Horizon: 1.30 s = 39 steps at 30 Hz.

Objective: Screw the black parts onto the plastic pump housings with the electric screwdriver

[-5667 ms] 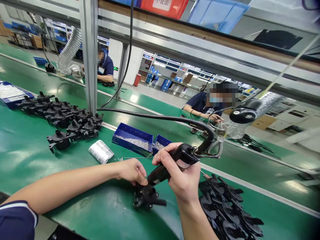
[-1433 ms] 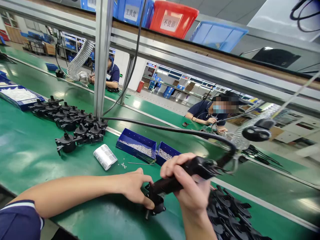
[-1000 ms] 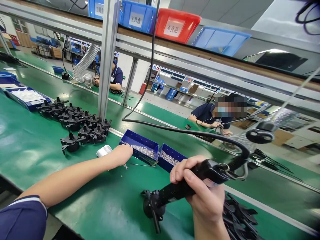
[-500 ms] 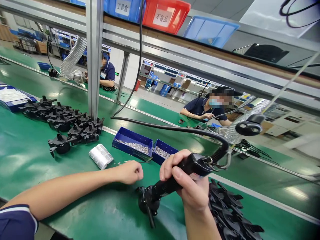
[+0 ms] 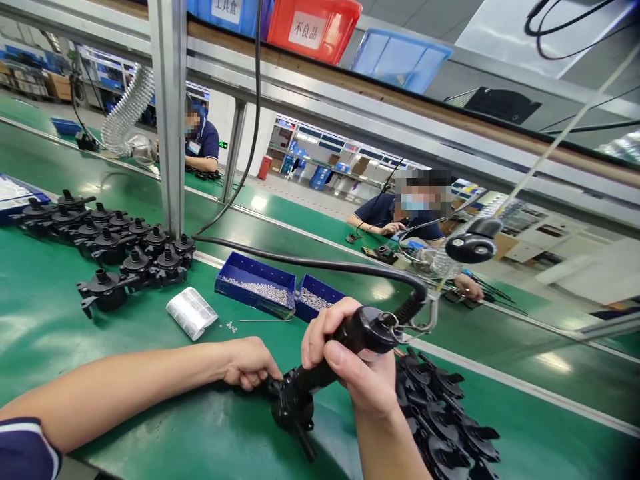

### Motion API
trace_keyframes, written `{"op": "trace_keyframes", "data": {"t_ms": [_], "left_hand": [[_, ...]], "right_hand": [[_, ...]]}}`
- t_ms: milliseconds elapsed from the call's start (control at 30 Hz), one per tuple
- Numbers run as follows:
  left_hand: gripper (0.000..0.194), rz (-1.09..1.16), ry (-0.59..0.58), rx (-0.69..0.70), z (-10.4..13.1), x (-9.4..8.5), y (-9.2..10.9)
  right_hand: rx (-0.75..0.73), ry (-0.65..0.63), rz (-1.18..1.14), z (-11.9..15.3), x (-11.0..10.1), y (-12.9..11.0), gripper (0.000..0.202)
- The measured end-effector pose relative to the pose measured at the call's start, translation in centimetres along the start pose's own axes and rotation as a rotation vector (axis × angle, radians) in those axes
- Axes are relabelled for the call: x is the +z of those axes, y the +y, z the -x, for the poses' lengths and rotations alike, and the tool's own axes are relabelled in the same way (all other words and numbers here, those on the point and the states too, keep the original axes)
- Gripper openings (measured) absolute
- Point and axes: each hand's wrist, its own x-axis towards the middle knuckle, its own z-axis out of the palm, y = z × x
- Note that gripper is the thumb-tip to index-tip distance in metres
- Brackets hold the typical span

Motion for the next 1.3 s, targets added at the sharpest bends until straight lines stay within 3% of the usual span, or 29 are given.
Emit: {"op": "trace_keyframes", "data": {"t_ms": [133, 267, 433, 633, 933, 1300], "left_hand": [[0.037, -0.003, -0.095, -0.015, 0.8, -0.8, 0.7], [0.047, -0.033, -0.213, 0.008, 1.7, -1.5, 1.6], [0.056, -0.089, -0.132, 0.035, 2.6, -0.4, 1.7], [0.047, -0.291, 0.013, 0.099, 3.5, 1.4, 1.2], [0.044, -0.208, -0.039, 0.122, 2.0, 1.4, 0.4], [0.043, -0.192, -0.055, 0.137, 1.7, 1.4, 0.0]], "right_hand": [[-0.003, -0.006, -0.003, 0.0, 0.1, -0.1, 0.021], [-0.002, -0.015, -0.020, 0.0, 0.2, -0.1, 0.020], [-0.003, -0.039, -0.045, 0.1, 0.2, 0.1, 0.021], [0.027, -0.042, -0.093, 0.2, 0.0, 0.4, 0.022], [-0.054, 0.022, -0.137, -0.6, -0.6, 0.4, 0.014], [0.001, -0.054, -0.147, -0.1, -1.5, 0.5, 0.018]]}}
